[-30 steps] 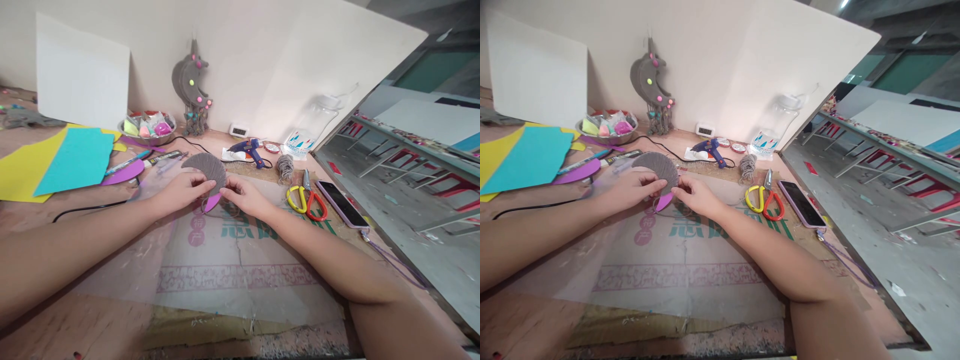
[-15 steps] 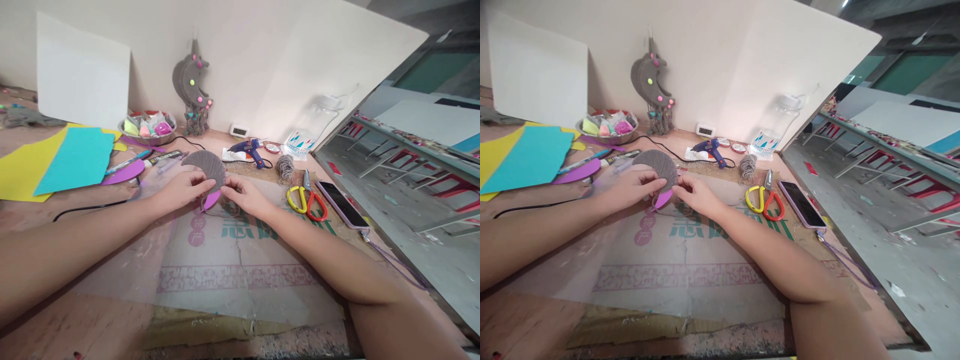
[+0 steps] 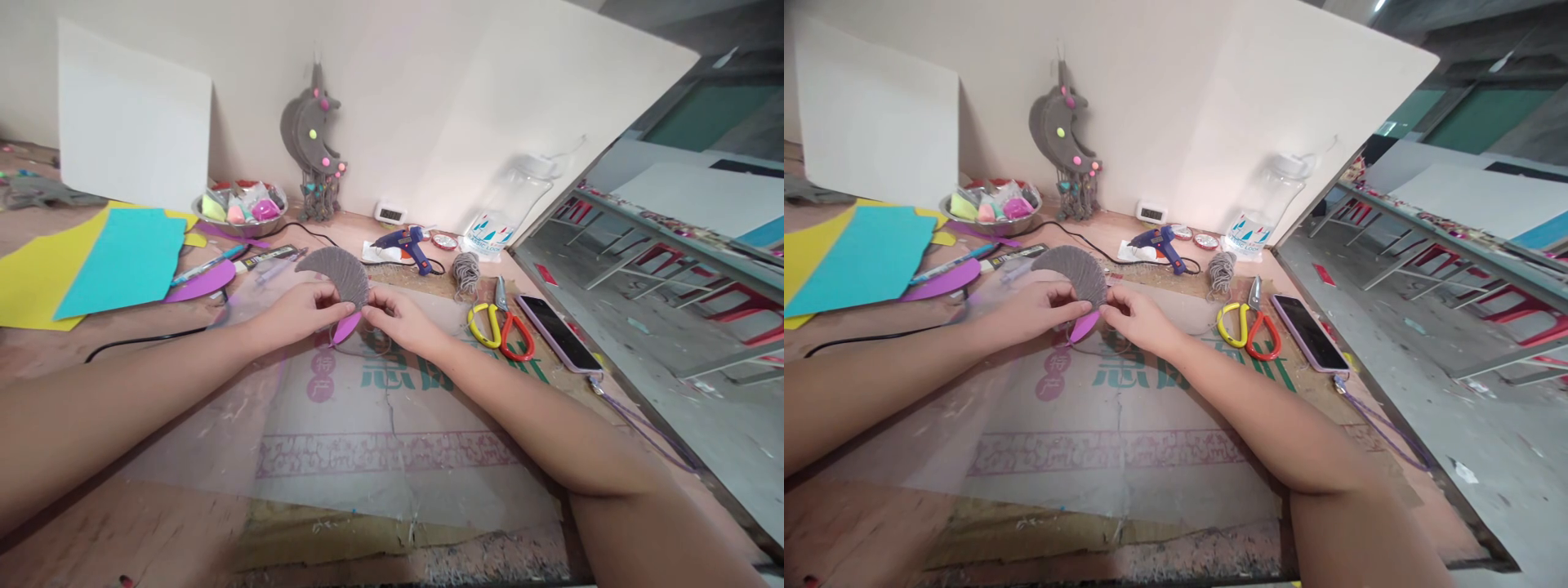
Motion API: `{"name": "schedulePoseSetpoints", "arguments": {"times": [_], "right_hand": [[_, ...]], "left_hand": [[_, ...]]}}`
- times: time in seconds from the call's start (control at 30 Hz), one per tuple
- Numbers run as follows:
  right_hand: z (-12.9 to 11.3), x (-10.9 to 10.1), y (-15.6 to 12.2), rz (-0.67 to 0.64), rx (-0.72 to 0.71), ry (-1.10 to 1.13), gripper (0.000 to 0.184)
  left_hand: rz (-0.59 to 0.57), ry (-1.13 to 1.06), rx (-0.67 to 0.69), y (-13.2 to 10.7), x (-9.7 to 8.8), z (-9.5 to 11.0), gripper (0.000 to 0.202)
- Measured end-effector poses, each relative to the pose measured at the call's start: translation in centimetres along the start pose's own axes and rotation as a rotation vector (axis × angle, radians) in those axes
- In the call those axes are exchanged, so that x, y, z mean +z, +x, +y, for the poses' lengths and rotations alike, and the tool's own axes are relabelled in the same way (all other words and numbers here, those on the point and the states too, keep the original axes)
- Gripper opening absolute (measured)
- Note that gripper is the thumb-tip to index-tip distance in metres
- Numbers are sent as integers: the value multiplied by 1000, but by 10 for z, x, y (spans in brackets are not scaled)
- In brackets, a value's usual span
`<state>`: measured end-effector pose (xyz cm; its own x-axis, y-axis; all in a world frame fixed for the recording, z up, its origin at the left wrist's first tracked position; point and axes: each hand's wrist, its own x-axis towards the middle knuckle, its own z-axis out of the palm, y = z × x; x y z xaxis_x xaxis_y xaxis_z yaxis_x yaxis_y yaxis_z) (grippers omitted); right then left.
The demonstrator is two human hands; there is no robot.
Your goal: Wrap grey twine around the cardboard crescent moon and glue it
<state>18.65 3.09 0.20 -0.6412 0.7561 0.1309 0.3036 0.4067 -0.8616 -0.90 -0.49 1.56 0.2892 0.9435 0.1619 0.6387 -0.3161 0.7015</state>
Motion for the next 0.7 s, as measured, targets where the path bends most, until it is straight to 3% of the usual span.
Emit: {"name": "schedulePoseSetpoints", "arguments": {"times": [0.17, 0.47, 0.6, 0.7], "right_hand": [[-2, 0, 0, 8, 10, -3, 17], [1, 1, 2, 6, -37, 14, 5], [2, 2, 1, -6, -28, 34, 5], [-1, 1, 1, 86, -33, 3, 9]], "left_hand": [[14, 26, -28, 0, 1, 0, 38], [-98, 30, -108, 0, 1, -3, 44], [-72, 0, -110, 0, 1, -2, 43], [-1, -75, -150, -1, -1, 2, 40]]}}
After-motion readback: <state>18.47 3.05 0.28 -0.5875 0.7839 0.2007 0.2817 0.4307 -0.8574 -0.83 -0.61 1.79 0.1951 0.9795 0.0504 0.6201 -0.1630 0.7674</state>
